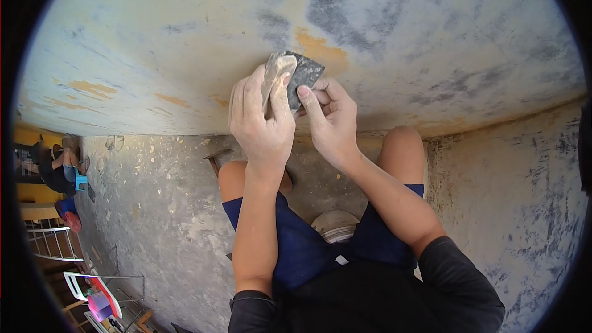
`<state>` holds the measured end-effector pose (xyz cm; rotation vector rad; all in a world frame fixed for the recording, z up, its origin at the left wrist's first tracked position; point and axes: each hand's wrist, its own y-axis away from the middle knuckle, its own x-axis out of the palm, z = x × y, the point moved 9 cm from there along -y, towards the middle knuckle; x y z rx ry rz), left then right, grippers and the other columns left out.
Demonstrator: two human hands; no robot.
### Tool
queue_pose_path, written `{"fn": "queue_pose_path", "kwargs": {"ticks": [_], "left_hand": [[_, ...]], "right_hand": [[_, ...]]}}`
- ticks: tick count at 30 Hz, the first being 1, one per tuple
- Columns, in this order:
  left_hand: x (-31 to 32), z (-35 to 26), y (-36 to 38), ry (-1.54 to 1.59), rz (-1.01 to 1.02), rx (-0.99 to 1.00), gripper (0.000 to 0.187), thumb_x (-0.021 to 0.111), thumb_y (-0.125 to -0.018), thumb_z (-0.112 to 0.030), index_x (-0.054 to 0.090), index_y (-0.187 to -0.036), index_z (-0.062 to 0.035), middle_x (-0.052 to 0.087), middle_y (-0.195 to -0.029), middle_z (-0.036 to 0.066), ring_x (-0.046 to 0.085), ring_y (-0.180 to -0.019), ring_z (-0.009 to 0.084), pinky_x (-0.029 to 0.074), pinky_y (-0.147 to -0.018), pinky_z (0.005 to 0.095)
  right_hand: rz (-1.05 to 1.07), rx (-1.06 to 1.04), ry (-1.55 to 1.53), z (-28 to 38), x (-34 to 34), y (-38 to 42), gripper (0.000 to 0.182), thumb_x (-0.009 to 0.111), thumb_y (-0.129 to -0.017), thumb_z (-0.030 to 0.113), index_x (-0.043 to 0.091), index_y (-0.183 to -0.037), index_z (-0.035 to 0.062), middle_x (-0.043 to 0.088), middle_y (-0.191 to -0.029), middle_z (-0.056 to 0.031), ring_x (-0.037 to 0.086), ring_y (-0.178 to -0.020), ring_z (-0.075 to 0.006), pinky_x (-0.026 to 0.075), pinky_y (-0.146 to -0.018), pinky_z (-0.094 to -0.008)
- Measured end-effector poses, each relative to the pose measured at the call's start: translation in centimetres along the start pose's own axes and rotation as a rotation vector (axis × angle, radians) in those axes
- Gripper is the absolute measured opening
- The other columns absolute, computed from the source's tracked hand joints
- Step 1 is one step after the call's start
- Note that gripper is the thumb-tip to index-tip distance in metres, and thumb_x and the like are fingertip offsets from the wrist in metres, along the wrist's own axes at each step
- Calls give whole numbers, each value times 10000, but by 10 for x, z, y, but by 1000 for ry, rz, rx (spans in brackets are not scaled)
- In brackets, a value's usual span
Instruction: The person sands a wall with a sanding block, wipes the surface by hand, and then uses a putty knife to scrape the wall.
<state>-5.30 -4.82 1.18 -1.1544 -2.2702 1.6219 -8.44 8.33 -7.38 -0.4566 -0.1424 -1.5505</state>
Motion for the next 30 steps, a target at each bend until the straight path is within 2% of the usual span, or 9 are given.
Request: {"fn": "queue_pose_path", "kwargs": {"ticks": [5,10,13,17,19,21,23,28,30], "left_hand": [[10,-11,-7,54,-18,15,280,788,-908,-72,679,-1143,33,718,-977,146,705,-876,312,561,-757,407],[0,-14,-7,27,-37,70,266,784,-910,-72,687,-1137,29,725,-983,144,708,-875,310,561,-755,405],[0,-6,-8,-1,-18,-37,254,778,-916,-73,693,-1134,25,729,-986,142,709,-876,306,561,-755,403],[7,-20,-14,69,-38,40,253,777,-917,-89,696,-1129,23,728,-969,135,710,-867,301,559,-748,406],[10,-26,-15,73,49,45,257,763,-937,-63,702,-1166,36,733,-1020,151,719,-947,309,568,-824,396],[9,-18,-1,41,-22,90,239,775,-919,-92,701,-1115,21,724,-963,132,705,-852,298,560,-748,409],[6,-1,9,18,1,-46,230,772,-920,-87,699,-1110,20,721,-957,132,702,-841,299,561,-748,408],[8,-12,0,60,-13,-37,210,759,-922,-67,701,-1104,20,722,-940,143,709,-839,308,564,-747,410],[15,-19,-2,61,81,-1,248,760,-931,-65,707,-1150,40,736,-1039,173,715,-931,335,569,-816,416]], "right_hand": [[-100,-67,-20,19,-9,-3,116,618,-1069,76,610,-1077,-39,744,-914,-96,671,-777,-90,567,-690,-265],[-40,-49,-8,10,-2,-1,115,614,-1071,75,609,-1074,-40,739,-906,-94,672,-781,-93,563,-688,-267],[-18,-25,-6,9,1,-2,121,616,-1071,81,605,-1067,-39,731,-891,-80,666,-777,-87,558,-686,-262],[-114,-117,-21,22,-10,-5,123,622,-1072,92,600,-1052,-28,727,-882,-69,656,-769,-74,554,-685,-259],[-120,-137,26,19,-16,-4,118,620,-1073,93,601,-1056,-23,732,-894,-70,656,-770,-75,557,-683,-259],[-88,-71,-5,9,-11,1,116,616,-1074,92,603,-1054,-21,734,-901,-73,655,-769,-75,557,-681,-259],[-33,20,-3,-5,-8,5,108,605,-1077,83,608,-1048,-21,741,-919,-79,652,-767,-73,559,-677,-256],[-101,-54,14,5,-14,5,112,606,-1075,82,603,-1034,-22,734,-904,-75,651,-780,-71,567,-685,-258],[-119,-43,6,7,-16,4,116,607,-1075,84,600,-1037,-25,733,-900,-75,652,-783,-73,568,-687,-260]]}}
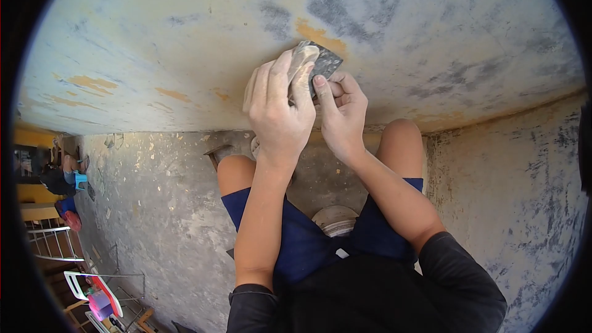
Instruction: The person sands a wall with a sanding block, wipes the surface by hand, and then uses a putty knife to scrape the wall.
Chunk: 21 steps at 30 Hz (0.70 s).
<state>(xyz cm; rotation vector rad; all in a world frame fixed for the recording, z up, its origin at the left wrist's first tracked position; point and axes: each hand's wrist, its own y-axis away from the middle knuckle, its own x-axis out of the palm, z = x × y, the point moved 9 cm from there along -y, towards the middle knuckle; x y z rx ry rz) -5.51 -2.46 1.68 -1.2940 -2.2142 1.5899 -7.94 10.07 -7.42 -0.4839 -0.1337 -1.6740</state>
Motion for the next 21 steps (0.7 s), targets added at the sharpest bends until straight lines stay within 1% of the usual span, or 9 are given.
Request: {"fn": "queue_pose_path", "kwargs": {"ticks": [1,3,6,9,11,12,15,19,21], "left_hand": [[1,2,1,-2,0,-1,248,760,-931,-65,707,-1150,40,736,-1039,173,715,-931,335,569,-816,416],[-4,-1,4,-54,-96,68,220,758,-917,-73,706,-1108,22,720,-940,146,707,-837,324,564,-747,415],[-10,9,6,-64,-107,-6,215,756,-915,-77,710,-1101,21,721,-944,144,705,-839,324,561,-747,417],[-7,10,4,-101,-96,-41,209,751,-922,-83,715,-1102,16,723,-944,137,705,-845,320,557,-752,413],[-8,0,-3,-31,-115,23,210,748,-924,-85,716,-1107,14,723,-939,134,705,-842,318,555,-750,412],[-6,0,-4,-1,-61,-19,240,759,-918,-53,712,-1137,32,738,-1012,170,716,-926,343,559,-815,416],[-8,1,-3,-25,-65,10,242,763,-914,-46,713,-1136,36,741,-1018,168,718,-928,337,561,-818,412],[-10,9,-4,-48,-65,-89,223,746,-928,-45,716,-1134,37,745,-1032,164,721,-939,323,567,-826,406],[-7,7,-6,-10,-64,-88,225,741,-930,-42,713,-1140,36,743,-1022,161,720,-937,325,567,-824,402]], "right_hand": [[-20,7,-6,1,-2,-1,119,607,-1076,86,596,-1040,-27,732,-896,-75,652,-786,-76,569,-688,-262],[6,-12,13,-3,-2,1,115,606,-1075,82,592,-1049,-28,733,-902,-79,655,-780,-80,572,-683,-268],[90,62,-28,-12,10,4,110,607,-1073,76,590,-1056,-31,735,-915,-83,662,-774,-80,569,-662,-274],[80,12,-3,-7,8,1,115,613,-1072,83,593,-1063,-30,736,-918,-79,664,-786,-77,561,-671,-263],[40,-14,-9,0,7,0,114,616,-1071,85,594,-1061,-27,736,-919,-77,661,-789,-74,556,-677,-258],[-4,-46,-16,5,4,0,113,618,-1071,87,596,-1059,-23,735,-920,-75,659,-791,-71,552,-683,-254],[19,-26,3,1,6,-1,114,623,-1070,90,597,-1056,-21,732,-917,-70,649,-784,-66,545,-689,-252],[58,-29,-3,1,12,-3,108,623,-1069,85,600,-1060,-20,729,-911,-68,640,-766,-69,539,-677,-258],[19,-20,9,4,8,-1,102,625,-1065,75,598,-1059,-23,732,-913,-73,644,-767,-74,542,-677,-260]]}}
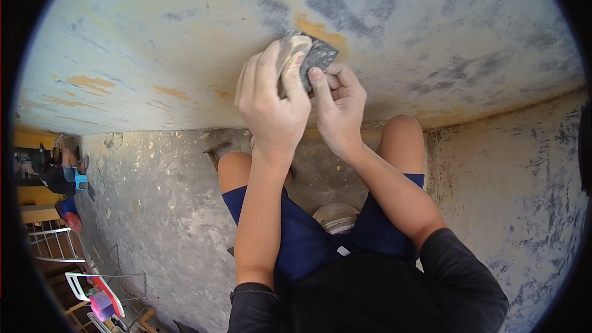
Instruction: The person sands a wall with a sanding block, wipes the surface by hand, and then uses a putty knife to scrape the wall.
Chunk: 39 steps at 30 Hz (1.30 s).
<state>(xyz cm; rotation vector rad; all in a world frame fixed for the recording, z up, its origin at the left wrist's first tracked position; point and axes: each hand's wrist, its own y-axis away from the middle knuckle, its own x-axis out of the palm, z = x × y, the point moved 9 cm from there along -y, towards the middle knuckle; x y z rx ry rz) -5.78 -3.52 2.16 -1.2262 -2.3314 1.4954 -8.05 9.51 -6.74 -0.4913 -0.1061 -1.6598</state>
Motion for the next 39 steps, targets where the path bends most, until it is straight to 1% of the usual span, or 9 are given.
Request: {"fn": "queue_pose_path", "kwargs": {"ticks": [2,7,10,12,18,20,26,29,39], "left_hand": [[0,-11,-2,3,-37,121,222,743,-919,-77,703,-1113,23,733,-933,129,716,-845,295,561,-733,394],[-3,-2,1,-10,-69,79,186,734,-916,-66,711,-1080,19,725,-917,143,713,-822,307,562,-730,399],[0,-4,-2,-1,-83,66,193,742,-914,-75,711,-1082,15,723,-916,146,713,-821,312,566,-731,404],[5,-21,-4,12,-83,186,189,744,-915,-78,715,-1079,12,728,-916,144,715,-821,316,569,-727,409],[-1,-9,5,-3,-75,101,203,757,-922,-96,718,-1086,17,737,-935,146,717,-823,316,568,-727,411],[-2,2,8,-29,-67,8,215,760,-920,-97,716,-1094,20,739,-935,148,719,-825,308,567,-726,406],[10,-31,-3,49,-81,134,213,756,-929,-98,709,-1098,24,735,-948,150,718,-820,305,570,-722,388],[4,-8,13,-2,-92,24,226,751,-930,-85,698,-1117,29,727,-949,156,713,-839,326,564,-732,392],[1,-4,5,36,-82,-12,219,742,-946,-73,690,-1123,46,719,-941,157,702,-822,307,552,-719,394]], "right_hand": [[-48,-30,-4,4,-5,0,100,626,-1064,70,596,-1057,-26,734,-913,-78,648,-766,-78,545,-678,-263],[29,-3,-15,-2,3,-1,96,615,-1068,63,595,-1056,-30,726,-893,-69,642,-771,-74,536,-680,-255],[-64,-36,26,8,-6,0,95,620,-1068,67,601,-1051,-24,721,-886,-57,635,-767,-69,519,-677,-247],[-85,-63,-10,8,-12,-3,94,626,-1066,72,608,-1054,-20,721,-889,-50,630,-765,-61,512,-673,-242],[-60,11,-75,-1,-10,1,109,644,-1060,86,622,-1047,-19,716,-886,-42,613,-763,-43,508,-672,-228],[5,-2,57,-1,-10,2,112,646,-1058,80,617,-1054,-29,712,-889,-44,612,-762,-47,507,-662,-224],[-120,-145,-29,27,-23,-4,119,647,-1059,86,633,-1039,-30,710,-871,-43,590,-736,-38,475,-609,-222],[-38,-15,100,1,-19,-1,122,652,-1053,82,646,-1026,-37,693,-794,-20,562,-694,-23,461,-581,-227],[-48,-89,82,15,-10,-5,101,647,-1047,51,640,-1054,-49,701,-820,-36,569,-707,-29,470,-588,-219]]}}
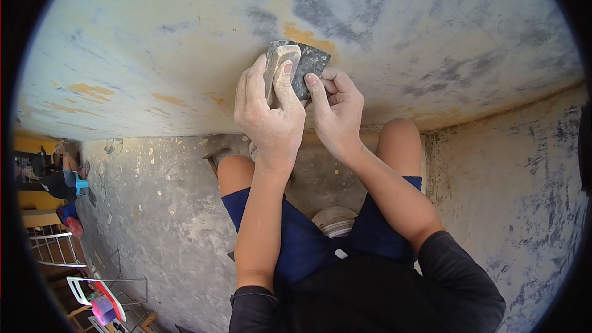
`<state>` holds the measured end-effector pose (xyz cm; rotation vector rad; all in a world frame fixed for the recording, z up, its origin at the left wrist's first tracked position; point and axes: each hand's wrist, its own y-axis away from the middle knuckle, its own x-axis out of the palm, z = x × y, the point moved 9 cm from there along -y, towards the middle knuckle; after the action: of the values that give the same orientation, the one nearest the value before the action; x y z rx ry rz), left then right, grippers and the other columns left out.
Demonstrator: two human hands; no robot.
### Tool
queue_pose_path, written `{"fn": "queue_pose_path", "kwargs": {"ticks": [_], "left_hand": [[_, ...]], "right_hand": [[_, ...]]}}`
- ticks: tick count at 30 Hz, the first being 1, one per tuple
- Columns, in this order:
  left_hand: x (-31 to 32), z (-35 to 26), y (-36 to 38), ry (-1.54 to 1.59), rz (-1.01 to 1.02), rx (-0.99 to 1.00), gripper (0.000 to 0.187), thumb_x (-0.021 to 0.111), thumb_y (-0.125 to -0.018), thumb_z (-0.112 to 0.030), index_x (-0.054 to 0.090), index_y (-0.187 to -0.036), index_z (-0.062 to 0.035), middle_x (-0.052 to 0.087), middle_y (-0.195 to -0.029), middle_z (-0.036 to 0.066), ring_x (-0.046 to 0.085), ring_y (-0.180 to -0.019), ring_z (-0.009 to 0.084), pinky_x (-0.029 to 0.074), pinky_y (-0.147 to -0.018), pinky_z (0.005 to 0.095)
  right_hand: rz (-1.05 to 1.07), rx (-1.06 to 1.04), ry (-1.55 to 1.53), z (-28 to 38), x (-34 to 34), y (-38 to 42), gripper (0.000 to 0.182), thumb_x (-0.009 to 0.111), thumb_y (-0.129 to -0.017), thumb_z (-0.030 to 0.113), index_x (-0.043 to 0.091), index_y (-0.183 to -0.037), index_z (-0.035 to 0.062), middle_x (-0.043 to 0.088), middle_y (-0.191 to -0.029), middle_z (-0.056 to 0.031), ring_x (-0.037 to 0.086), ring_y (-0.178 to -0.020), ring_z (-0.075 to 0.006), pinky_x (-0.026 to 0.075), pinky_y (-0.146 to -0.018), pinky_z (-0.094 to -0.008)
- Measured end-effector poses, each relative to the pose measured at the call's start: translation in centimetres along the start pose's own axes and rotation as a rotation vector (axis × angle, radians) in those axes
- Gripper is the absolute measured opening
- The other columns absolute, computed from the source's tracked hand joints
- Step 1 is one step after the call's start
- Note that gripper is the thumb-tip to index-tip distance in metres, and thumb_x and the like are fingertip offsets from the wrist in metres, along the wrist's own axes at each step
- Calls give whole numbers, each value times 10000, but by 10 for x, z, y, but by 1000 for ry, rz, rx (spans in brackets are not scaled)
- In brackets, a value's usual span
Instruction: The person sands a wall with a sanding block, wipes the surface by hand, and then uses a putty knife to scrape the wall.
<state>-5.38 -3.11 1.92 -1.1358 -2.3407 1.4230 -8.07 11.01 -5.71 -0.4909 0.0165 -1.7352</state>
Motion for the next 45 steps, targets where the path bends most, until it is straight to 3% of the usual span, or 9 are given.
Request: {"fn": "queue_pose_path", "kwargs": {"ticks": [5,8,25,29,34,36,39,43,45], "left_hand": [[0,-11,-8,5,-39,60,218,744,-945,-70,691,-1122,47,716,-922,152,705,-813,297,551,-705,382],[-2,-2,1,22,-32,22,220,749,-941,-74,691,-1117,46,716,-919,151,706,-812,300,551,-704,384],[7,-13,-1,62,-55,50,247,744,-938,-73,679,-1135,60,714,-945,179,702,-839,353,560,-730,419],[11,2,24,96,17,-18,234,745,-944,-76,686,-1127,57,722,-959,185,712,-854,349,563,-746,416],[15,32,40,252,177,-297,262,765,-965,-151,708,-1126,48,761,-1008,174,745,-889,279,578,-791,375],[18,40,43,330,230,-371,272,774,-963,-170,716,-1125,42,771,-1004,164,748,-876,248,578,-792,365],[25,50,51,444,354,-511,283,793,-952,-199,730,-1110,27,784,-976,130,735,-853,179,572,-783,332],[33,70,69,532,459,-642,286,818,-932,-215,738,-1083,14,768,-911,66,687,-797,108,543,-727,279],[34,79,74,581,467,-682,282,827,-926,-219,741,-1073,6,758,-888,49,671,-777,94,530,-705,265]], "right_hand": [[-51,-112,45,18,0,-4,104,641,-1052,50,647,-1069,-52,706,-836,-39,568,-714,-26,465,-587,-211],[-5,-12,-13,-3,-2,1,104,644,-1050,50,650,-1071,-51,715,-850,-39,566,-725,-22,465,-605,-214],[-64,-95,50,18,-14,-4,110,659,-1046,61,671,-1075,-45,720,-883,-36,573,-746,-24,464,-640,-206],[-43,-10,105,-17,-31,10,123,665,-1044,73,668,-1076,-45,730,-891,-42,576,-747,-26,468,-637,-212],[9,37,197,-21,-35,22,104,650,-1056,69,654,-1097,-27,729,-959,-38,589,-808,-25,460,-687,-192],[-37,-150,345,-10,-41,22,143,687,-1022,66,624,-1078,-49,731,-855,-104,622,-731,-79,508,-647,-252],[-82,-245,434,1,-49,29,214,700,-1007,51,567,-1154,-32,723,-849,-139,656,-717,-132,524,-653,-273],[-58,-282,538,-1,-55,38,305,715,-997,53,517,-1219,-20,715,-862,-144,675,-700,-166,532,-657,-284],[60,-384,557,4,-40,44,411,792,-949,126,519,-1219,-21,695,-953,-169,691,-768,-221,553,-682,-337]]}}
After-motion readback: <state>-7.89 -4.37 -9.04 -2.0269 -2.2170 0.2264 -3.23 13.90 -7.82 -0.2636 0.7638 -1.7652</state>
